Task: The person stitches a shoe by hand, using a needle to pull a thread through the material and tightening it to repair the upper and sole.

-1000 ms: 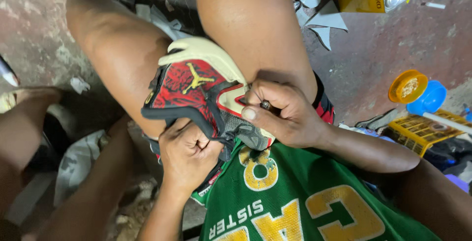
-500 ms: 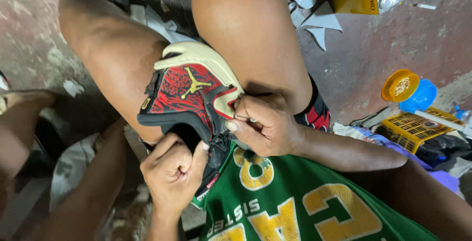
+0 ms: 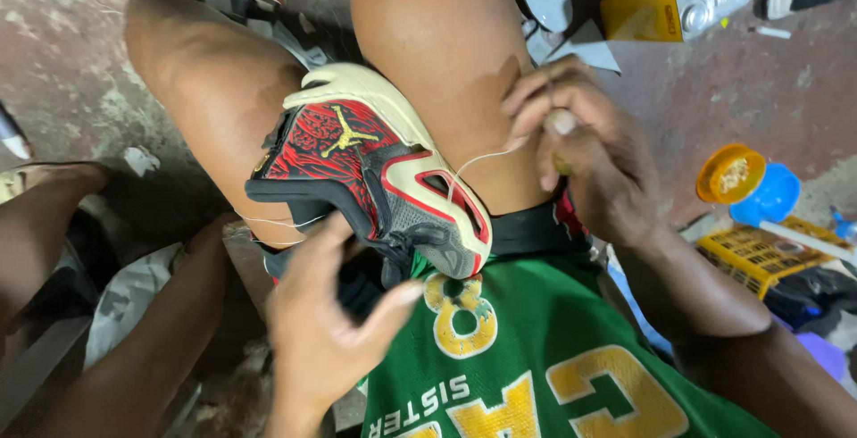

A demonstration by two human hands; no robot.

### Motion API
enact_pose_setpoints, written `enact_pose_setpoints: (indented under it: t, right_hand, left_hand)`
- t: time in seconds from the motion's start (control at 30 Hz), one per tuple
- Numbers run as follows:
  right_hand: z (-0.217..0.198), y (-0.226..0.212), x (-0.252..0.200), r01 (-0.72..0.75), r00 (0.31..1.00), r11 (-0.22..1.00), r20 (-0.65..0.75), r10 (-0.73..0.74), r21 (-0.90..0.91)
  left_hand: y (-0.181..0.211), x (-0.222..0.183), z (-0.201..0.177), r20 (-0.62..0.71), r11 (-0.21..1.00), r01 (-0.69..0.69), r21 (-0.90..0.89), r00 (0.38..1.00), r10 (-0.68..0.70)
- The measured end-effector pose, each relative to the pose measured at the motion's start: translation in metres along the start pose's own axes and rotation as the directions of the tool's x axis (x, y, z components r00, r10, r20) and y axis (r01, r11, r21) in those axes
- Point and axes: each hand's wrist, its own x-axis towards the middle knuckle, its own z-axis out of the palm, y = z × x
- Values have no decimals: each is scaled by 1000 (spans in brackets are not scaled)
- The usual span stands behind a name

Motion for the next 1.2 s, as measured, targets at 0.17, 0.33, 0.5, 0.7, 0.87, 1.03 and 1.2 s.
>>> enact_pose_setpoints:
  t: [0.17,0.33,0.5,0.7,0.87,1.03,1.2]
  right_hand:
    - [-19,7,-24,112,992,920,101,-79,-376]
    - [-2,24,-41,104,983,911,181,-33,-399]
    - [7,29,-44,144,980,921,181,-82,-362]
    - [2,29,-35,147,968,924,244,-61,-352]
    - [-3,28,-41,122,982,923,181,-58,-365]
    - [-18,30,-52,26,988,880,148,51,-474]
    - [-15,26,-57,224,958,834,273,-93,-504]
  left_hand:
    - [-4,29,23,241,996,62,64,967,-76]
    - [-6,36,23,265,963,214,-165,950,-166]
    - [4,32,32,140,960,197,-199,975,-171]
    - [-3,30,24,287,957,239,-166,940,-185]
    - [-1,31,22,272,997,82,2,959,-79]
    - [2,36,16,304,998,13,60,952,-30]
    - [10,38,21,304,909,359,212,860,-411]
